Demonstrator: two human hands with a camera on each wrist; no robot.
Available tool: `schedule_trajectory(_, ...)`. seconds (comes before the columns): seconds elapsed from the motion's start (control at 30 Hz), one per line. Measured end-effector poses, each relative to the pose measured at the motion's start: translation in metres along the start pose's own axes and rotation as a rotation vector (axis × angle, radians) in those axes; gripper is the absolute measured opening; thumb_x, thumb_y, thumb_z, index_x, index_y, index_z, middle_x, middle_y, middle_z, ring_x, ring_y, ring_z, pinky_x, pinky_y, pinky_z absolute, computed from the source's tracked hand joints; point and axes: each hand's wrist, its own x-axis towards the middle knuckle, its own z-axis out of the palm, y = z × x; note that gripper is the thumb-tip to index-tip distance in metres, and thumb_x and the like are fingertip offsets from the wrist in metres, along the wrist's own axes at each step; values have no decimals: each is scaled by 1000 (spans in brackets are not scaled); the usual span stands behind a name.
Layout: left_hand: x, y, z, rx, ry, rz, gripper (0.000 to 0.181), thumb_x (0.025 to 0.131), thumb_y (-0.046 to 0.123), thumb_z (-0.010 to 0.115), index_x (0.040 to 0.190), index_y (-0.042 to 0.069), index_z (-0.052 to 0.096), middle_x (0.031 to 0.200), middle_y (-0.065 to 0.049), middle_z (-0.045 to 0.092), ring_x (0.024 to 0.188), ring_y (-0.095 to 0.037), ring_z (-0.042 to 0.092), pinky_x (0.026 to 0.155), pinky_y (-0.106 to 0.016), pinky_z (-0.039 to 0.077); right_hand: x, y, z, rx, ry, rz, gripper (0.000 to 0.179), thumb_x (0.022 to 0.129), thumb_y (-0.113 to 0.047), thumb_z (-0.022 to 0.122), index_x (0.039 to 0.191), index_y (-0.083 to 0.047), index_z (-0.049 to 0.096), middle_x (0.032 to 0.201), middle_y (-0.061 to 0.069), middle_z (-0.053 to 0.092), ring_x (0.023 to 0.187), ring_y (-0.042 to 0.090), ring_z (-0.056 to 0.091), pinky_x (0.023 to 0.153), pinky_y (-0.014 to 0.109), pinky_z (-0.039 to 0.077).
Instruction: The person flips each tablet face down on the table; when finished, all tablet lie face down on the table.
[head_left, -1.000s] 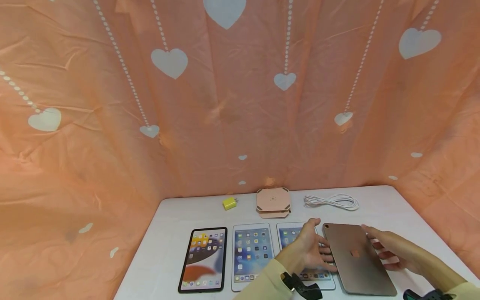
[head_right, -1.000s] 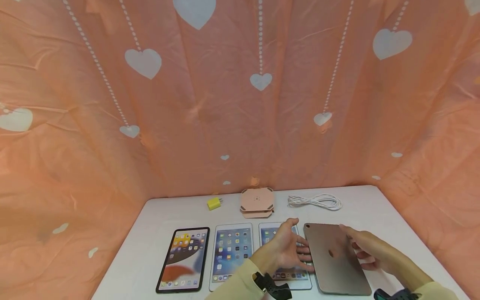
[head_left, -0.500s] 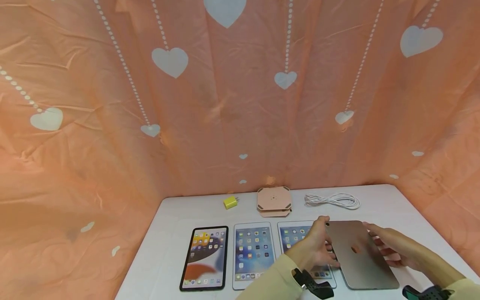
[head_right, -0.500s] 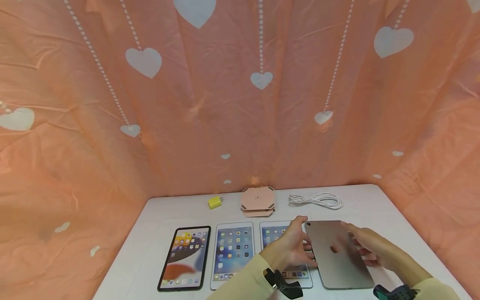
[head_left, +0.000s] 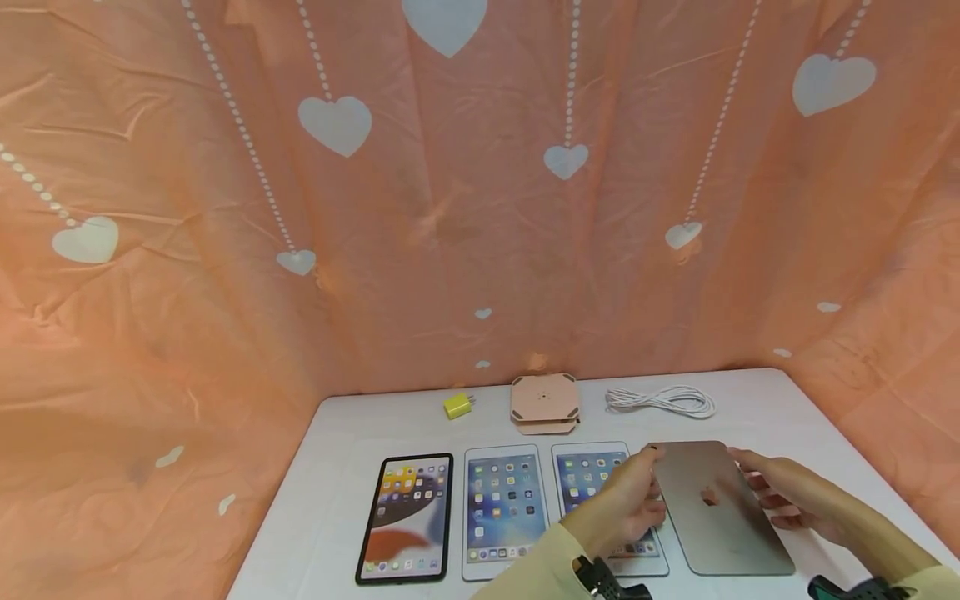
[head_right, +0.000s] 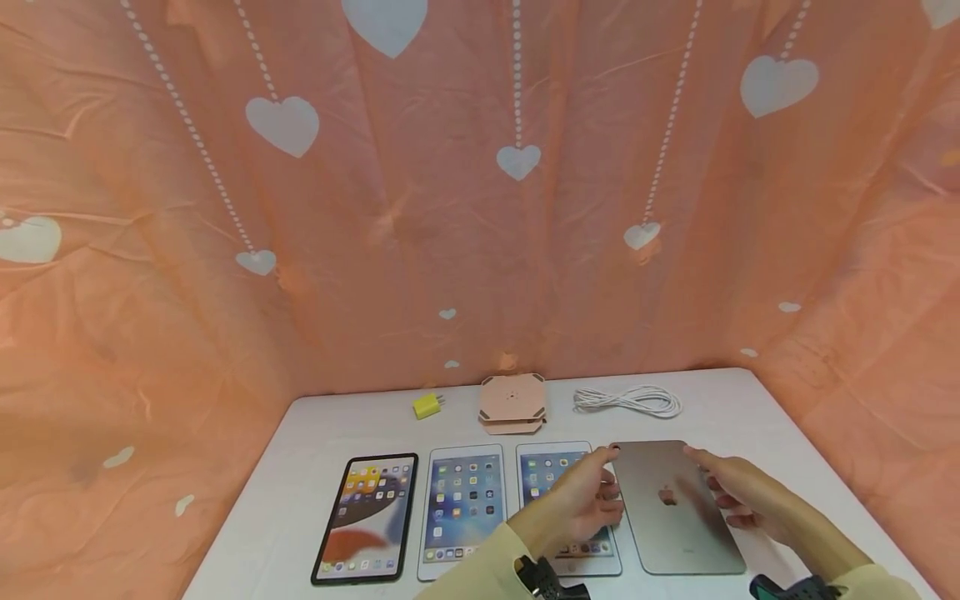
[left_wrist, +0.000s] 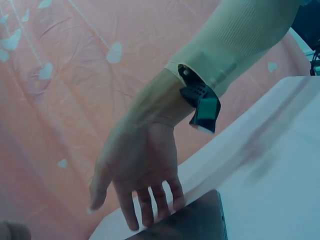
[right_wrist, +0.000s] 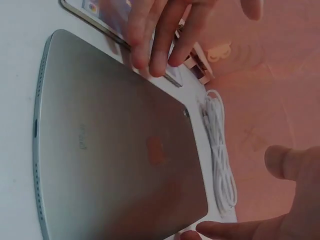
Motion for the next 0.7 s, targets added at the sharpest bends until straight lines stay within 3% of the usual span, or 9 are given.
schedule_trajectory(0.07, -2, 3, -13, 26, -38, 14, 48, 103, 21, 67, 132, -15, 55, 125, -32, 60, 127, -56, 58, 122, -68, 43, -1, -1, -1, -7, -8, -28, 101, 109, -67, 43, 151, 24, 27, 134, 42, 46, 118, 46, 51, 92, 43, 55)
schedule_trajectory(0.17, -6, 10, -38, 65, -156, 28, 44, 106, 14, 65, 139, -14, 58, 135, -33, 68, 135, -53, 63, 118, -64, 49, -4, -6, -2, -8, -27, -81, 101, 110, -65, 43, 156, 23, 24, 149, 48, 40, 127, 49, 54, 99, 49, 57)
schedule_trajectory(0.3, -14, 22, -72, 59, -262, 39, 43, 108, 10, 64, 144, -13, 58, 141, -32, 69, 138, -48, 65, 114, -57, 54, -10, -11, -1, 100, -101, -190, 86, 114, -57, 43, 158, 16, 32, 147, 37, 53, 125, 35, 64, 103, 48, 60)
schedule_trajectory(0.47, -28, 41, -111, 63, -261, 33, 44, 109, 13, 64, 145, -11, 60, 144, -30, 67, 137, -45, 66, 111, -51, 58, -19, -12, 0, 368, -351, -305, 45, 119, -41, 38, 146, -11, 58, 135, 6, 69, 121, 24, 72, 104, 42, 62)
schedule_trajectory(0.57, -35, 52, -130, 89, -228, 37, 45, 110, 17, 61, 146, -11, 58, 146, -31, 65, 136, -46, 66, 109, -50, 60, -22, -16, 3, 477, -479, -323, 39, 120, -39, 36, 139, -21, 65, 135, 2, 72, 125, 25, 73, 108, 45, 61)
schedule_trajectory(0.7, -40, 63, -149, 125, -158, 53, 48, 111, 19, 61, 149, -9, 54, 145, -34, 64, 131, -50, 68, 106, -55, 61, -23, -22, 10, 544, -561, -326, 41, 120, -40, 34, 136, -25, 68, 138, 1, 71, 129, 27, 72, 112, 48, 59)
